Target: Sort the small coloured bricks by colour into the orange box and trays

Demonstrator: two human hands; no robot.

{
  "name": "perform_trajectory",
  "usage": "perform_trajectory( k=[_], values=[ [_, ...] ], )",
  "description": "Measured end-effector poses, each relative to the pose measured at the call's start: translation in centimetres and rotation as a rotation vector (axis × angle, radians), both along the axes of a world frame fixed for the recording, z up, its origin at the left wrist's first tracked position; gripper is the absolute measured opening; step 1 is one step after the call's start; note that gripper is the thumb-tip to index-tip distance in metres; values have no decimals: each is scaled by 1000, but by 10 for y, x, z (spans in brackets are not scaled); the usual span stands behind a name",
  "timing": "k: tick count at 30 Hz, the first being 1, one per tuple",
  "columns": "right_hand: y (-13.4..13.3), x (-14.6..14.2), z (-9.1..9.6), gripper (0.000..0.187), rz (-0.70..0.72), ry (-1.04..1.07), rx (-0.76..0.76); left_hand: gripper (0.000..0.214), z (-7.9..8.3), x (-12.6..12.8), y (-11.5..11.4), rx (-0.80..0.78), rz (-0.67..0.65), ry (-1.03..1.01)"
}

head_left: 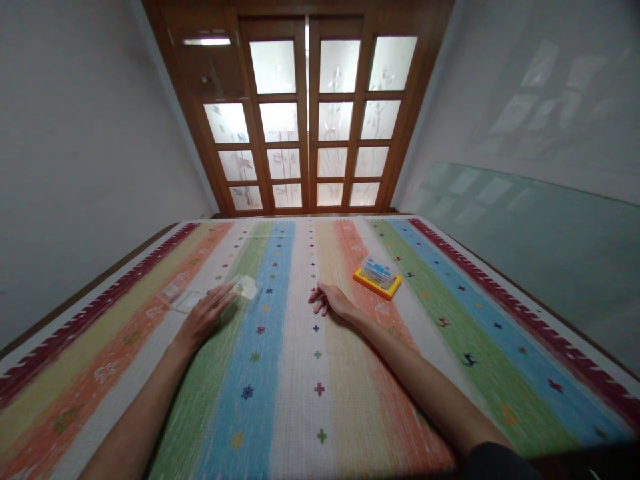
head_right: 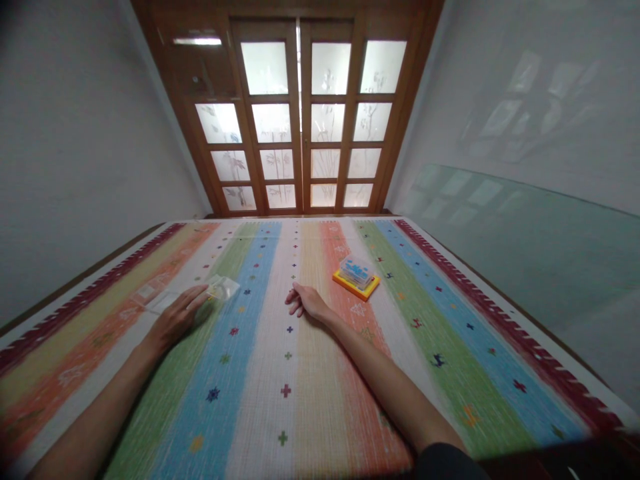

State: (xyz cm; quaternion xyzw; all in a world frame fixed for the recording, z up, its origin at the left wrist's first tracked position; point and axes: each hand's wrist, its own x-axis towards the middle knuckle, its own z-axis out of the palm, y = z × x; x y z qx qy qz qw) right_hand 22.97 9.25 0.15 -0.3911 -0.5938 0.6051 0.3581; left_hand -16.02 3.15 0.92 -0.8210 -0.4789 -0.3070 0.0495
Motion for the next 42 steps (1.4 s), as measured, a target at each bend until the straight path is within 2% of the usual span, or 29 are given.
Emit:
perform_trajectory(
  k=[4,7,11,15,20,25,31,38,42],
  values=[
    [-1,-1,-1,58,-7,0,4,36,4,-9,1,-99,-112,22],
    [-1,-1,-2,58,-13,-2,10,31,8,-10,1,-104,-107,-17],
    [0,-1,-3,56,-19,0,17,27,18,-8,4,-24,37,-171],
    [1,-1,-6,55,-22,2,18,39,31,-8,13,98,245,-222],
    [2,-1,-8,54,-19,5,19,48,39,-14,35,4,441,-130],
    [2,0,-7,51,-14,9,28,50,35,-21,50,-124,565,-67],
    [1,0,-6,50,-12,7,31,52,29,-25,50,-316,658,152],
    [1,0,-7,51,-10,2,39,58,23,-20,41,-313,682,235],
    [1,1,-7,52,-7,0,45,56,20,-19,39,-258,752,188]
  ],
)
